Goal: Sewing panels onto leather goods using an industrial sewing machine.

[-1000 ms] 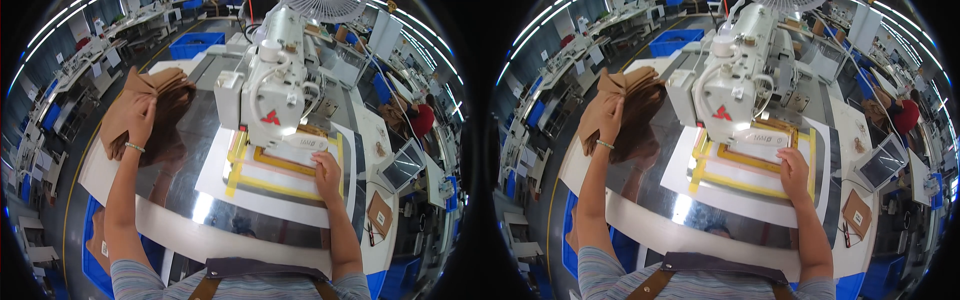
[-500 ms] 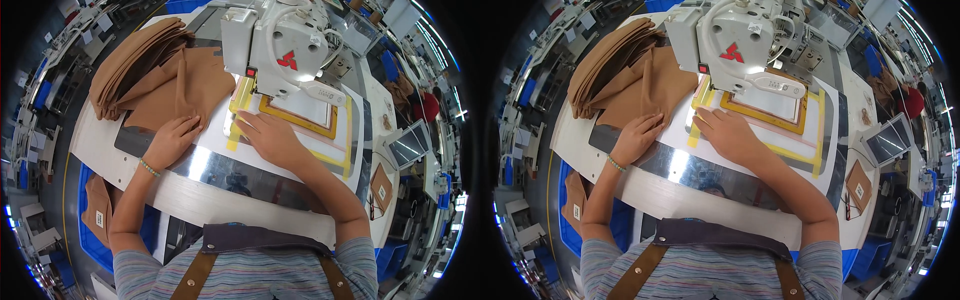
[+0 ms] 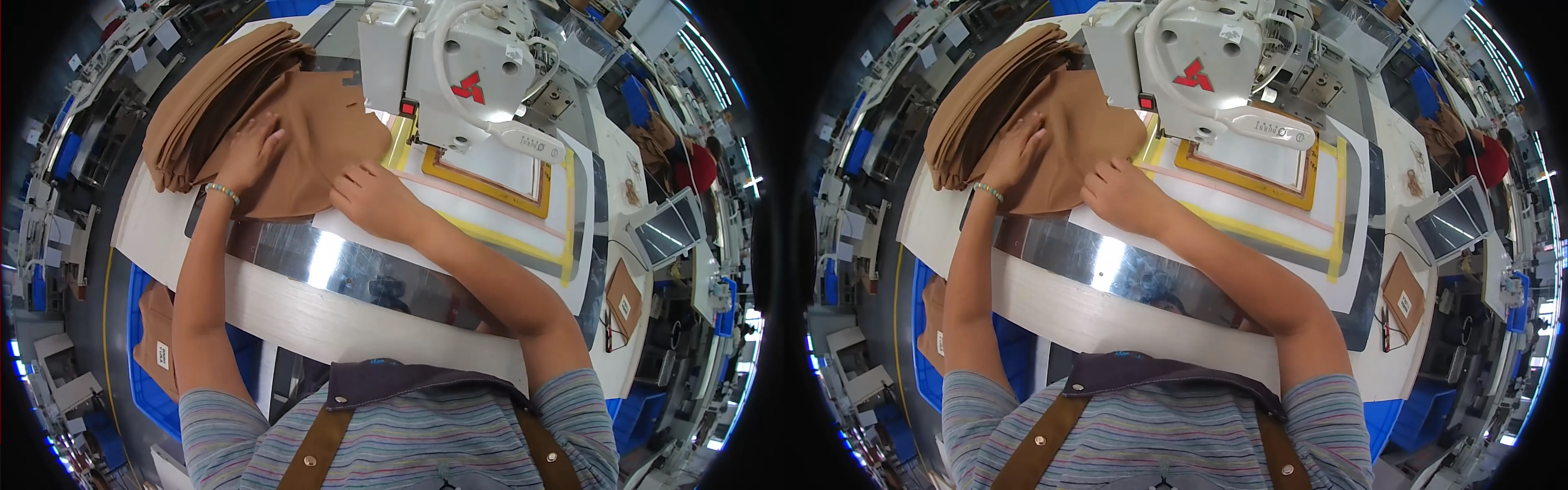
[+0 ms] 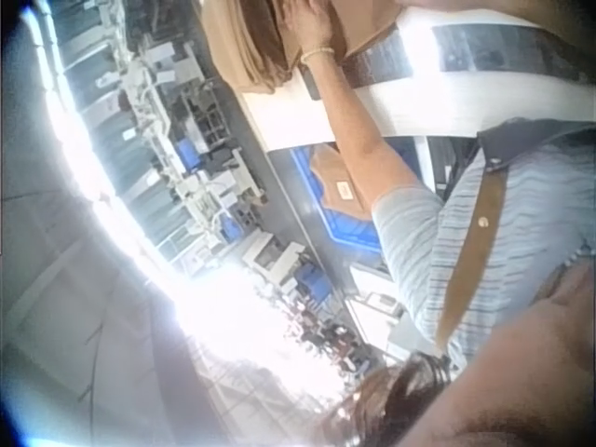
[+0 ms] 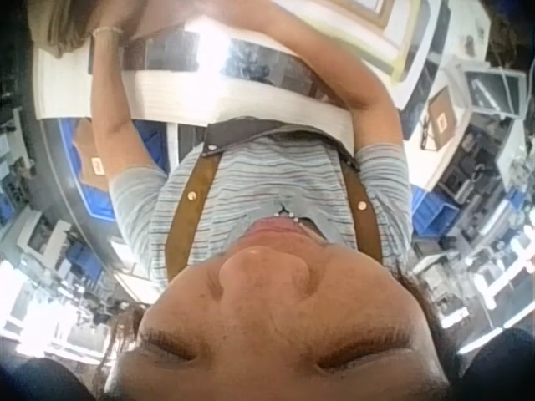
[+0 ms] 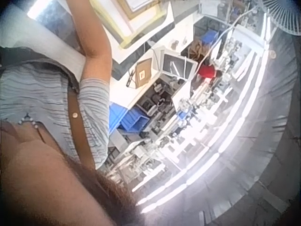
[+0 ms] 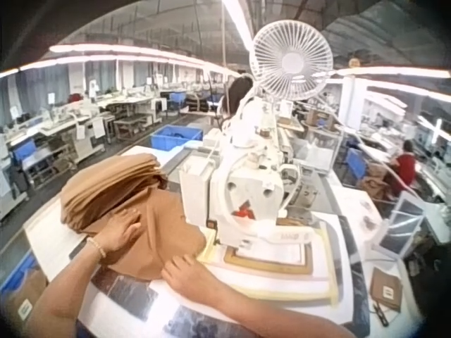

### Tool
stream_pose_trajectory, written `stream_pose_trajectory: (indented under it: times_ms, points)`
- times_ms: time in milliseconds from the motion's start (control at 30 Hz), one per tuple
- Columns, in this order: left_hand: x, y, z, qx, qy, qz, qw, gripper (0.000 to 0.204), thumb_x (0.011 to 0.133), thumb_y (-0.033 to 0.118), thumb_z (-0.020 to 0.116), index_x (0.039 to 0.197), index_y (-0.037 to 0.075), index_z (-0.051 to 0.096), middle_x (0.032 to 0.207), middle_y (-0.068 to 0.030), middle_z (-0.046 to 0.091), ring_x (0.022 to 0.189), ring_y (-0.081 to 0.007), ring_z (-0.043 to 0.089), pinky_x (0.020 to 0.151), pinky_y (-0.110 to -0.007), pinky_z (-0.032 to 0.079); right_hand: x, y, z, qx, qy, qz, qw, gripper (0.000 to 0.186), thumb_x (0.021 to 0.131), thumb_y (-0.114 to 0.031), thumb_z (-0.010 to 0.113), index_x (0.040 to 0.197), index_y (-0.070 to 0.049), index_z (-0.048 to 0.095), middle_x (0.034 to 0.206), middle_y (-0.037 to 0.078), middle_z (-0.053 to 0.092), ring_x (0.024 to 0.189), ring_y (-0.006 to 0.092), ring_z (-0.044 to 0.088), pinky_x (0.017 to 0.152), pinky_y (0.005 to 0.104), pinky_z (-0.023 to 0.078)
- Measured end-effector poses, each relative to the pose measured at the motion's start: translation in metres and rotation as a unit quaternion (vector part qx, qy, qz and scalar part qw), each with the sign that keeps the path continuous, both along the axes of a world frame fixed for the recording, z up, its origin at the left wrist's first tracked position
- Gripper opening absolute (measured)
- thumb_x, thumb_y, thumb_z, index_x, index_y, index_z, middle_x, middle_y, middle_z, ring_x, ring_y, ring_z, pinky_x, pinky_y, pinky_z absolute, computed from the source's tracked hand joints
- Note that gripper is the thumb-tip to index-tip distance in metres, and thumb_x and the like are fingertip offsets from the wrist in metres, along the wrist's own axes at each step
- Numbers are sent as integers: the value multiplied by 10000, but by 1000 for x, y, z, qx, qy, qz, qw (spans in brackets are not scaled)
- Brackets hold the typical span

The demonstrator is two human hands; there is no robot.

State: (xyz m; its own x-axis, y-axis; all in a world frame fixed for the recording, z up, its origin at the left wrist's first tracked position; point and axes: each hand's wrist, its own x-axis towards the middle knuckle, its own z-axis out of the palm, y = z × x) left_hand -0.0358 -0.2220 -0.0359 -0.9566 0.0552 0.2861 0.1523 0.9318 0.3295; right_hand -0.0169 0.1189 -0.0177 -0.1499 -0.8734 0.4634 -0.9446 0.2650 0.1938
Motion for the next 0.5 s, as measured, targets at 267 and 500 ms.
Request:
stream_pose_trajectory:
  times_ms: [267,500]
  points:
    - [-8,2,10,-55,-57,127,989,664,1118,534,468,1591,73,528,1709,-168,431,1560,-432,394,1274,-543,304,20,33,17,-32,-28,-18,999,169,880,-116,663,1046,-86,667,1048,74,666,1089,258,649,1056,441,501]
    - [131,72,62,-2,56,-109,993,469,922,239,811,1330,31,707,1449,-141,672,1257,-383,652,1066,-460,522,13,58,30,-70,17,-69,995,246,857,-130,705,1094,-77,673,1054,66,683,1066,265,672,1023,446,520]
